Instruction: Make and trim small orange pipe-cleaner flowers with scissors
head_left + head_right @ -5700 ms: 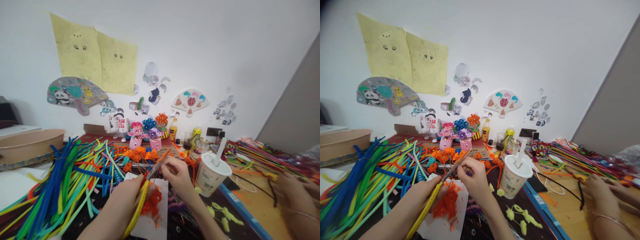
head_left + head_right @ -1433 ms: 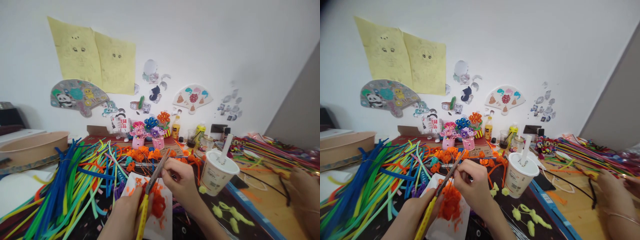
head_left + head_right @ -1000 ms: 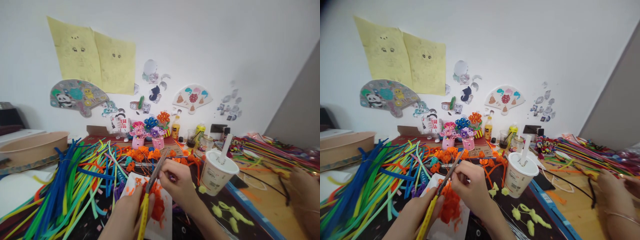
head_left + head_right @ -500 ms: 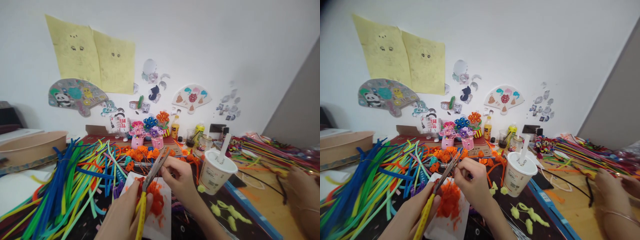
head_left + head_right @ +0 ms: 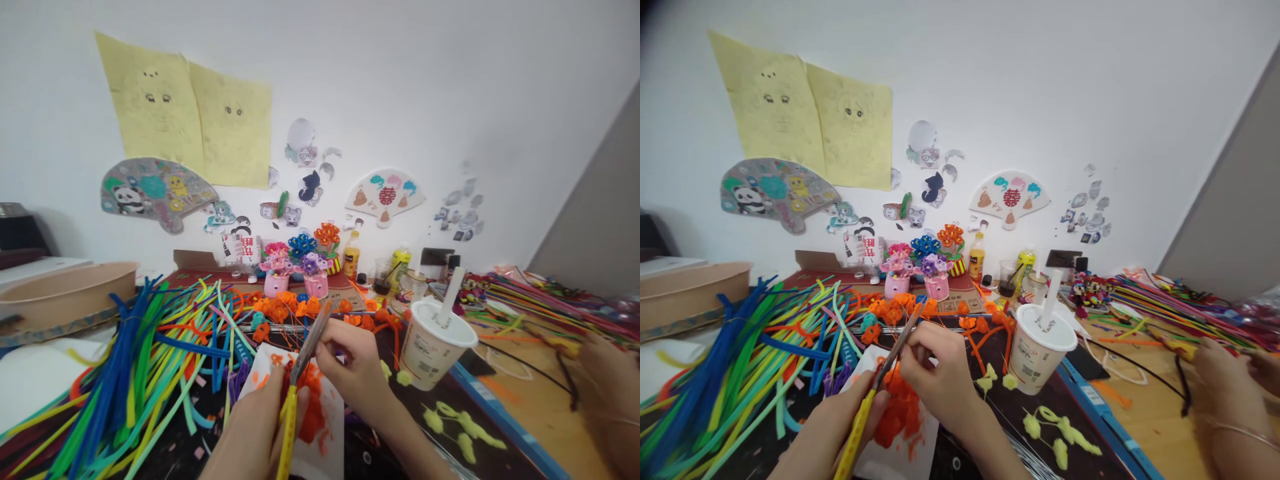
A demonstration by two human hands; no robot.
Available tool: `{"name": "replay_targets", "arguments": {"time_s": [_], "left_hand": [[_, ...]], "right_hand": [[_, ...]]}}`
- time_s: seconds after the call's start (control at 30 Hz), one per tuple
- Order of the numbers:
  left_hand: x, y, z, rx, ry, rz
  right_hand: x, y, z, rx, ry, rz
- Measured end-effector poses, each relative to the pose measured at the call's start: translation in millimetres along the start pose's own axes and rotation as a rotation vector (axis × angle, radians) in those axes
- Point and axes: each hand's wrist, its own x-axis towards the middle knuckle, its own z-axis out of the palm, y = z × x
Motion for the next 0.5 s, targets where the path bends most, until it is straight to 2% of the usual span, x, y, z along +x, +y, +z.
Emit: {"name": "replay_targets", "arguments": {"time_s": [0.3, 0.5], "left_hand": [[5.2, -20.3, 25.3, 0.013, 0.092, -0.091], [8.0, -27.1, 38.7, 0.030, 0.079, -0.192]], "right_hand": [[1.1, 4.2, 1.0, 0.003, 0.029, -0.021], [0.7, 4.7, 0.7, -0.010, 0.028, -0.019]]}}
